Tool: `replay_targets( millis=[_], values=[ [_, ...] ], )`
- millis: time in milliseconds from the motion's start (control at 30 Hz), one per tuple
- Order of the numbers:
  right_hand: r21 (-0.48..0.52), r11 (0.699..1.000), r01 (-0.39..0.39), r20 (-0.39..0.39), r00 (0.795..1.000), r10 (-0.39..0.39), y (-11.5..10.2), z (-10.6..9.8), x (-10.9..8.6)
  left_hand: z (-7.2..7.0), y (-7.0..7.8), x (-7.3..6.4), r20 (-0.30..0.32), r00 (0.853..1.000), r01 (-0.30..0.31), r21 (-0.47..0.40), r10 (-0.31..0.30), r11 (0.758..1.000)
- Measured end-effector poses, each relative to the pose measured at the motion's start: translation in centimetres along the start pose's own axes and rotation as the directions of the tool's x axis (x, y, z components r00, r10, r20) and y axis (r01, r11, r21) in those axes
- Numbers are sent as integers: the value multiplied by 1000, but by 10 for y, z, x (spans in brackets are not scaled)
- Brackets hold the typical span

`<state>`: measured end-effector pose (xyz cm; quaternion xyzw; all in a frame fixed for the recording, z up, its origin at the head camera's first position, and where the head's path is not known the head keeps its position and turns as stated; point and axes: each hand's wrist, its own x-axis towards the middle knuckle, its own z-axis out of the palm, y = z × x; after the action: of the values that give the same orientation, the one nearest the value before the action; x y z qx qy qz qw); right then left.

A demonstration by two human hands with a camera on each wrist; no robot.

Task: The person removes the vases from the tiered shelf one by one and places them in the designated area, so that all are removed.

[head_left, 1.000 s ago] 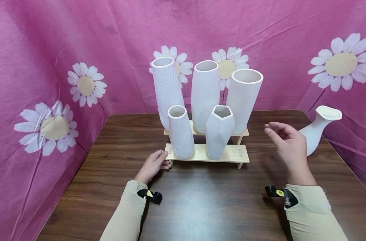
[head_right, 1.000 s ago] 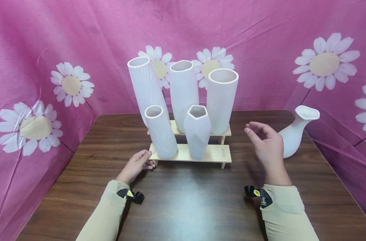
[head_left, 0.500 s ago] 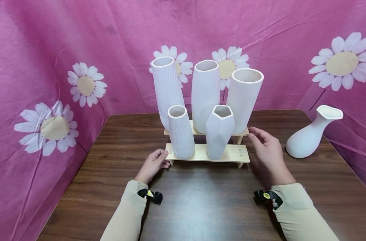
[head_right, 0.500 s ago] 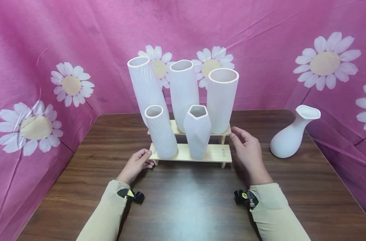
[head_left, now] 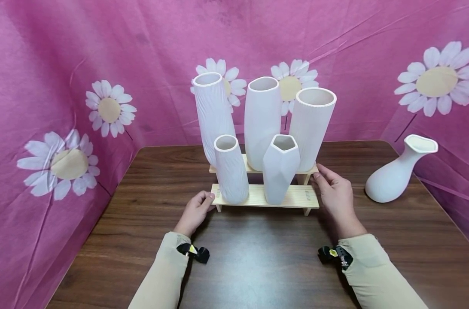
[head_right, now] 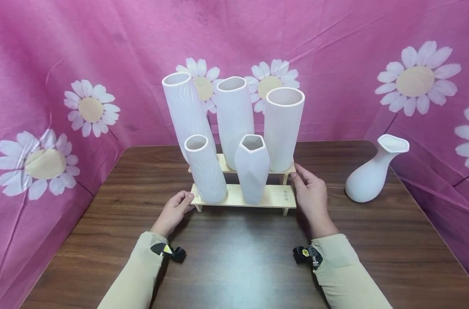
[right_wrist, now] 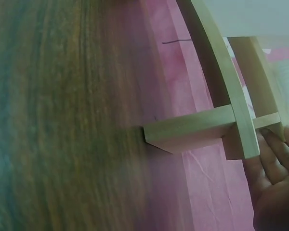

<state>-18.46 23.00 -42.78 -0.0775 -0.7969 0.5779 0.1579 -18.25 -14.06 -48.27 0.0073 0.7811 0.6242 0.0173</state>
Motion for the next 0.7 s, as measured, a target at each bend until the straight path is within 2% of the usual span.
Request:
replay_targets(
  millis=[200, 333, 700],
  values=[
    [96, 995, 12, -40, 999, -8, 3, 4, 1, 3, -2, 0, 24, 1000, -15, -74, 17, 997],
    [102, 994, 34, -54, 998, -29, 6, 5, 2, 5, -2, -1, 28, 999, -15, -106, 18, 994],
    [114, 993, 16, -81, 997, -7, 5, 8, 2, 6, 1, -5, 53, 999, 3, -105, 3, 995]
  ],
)
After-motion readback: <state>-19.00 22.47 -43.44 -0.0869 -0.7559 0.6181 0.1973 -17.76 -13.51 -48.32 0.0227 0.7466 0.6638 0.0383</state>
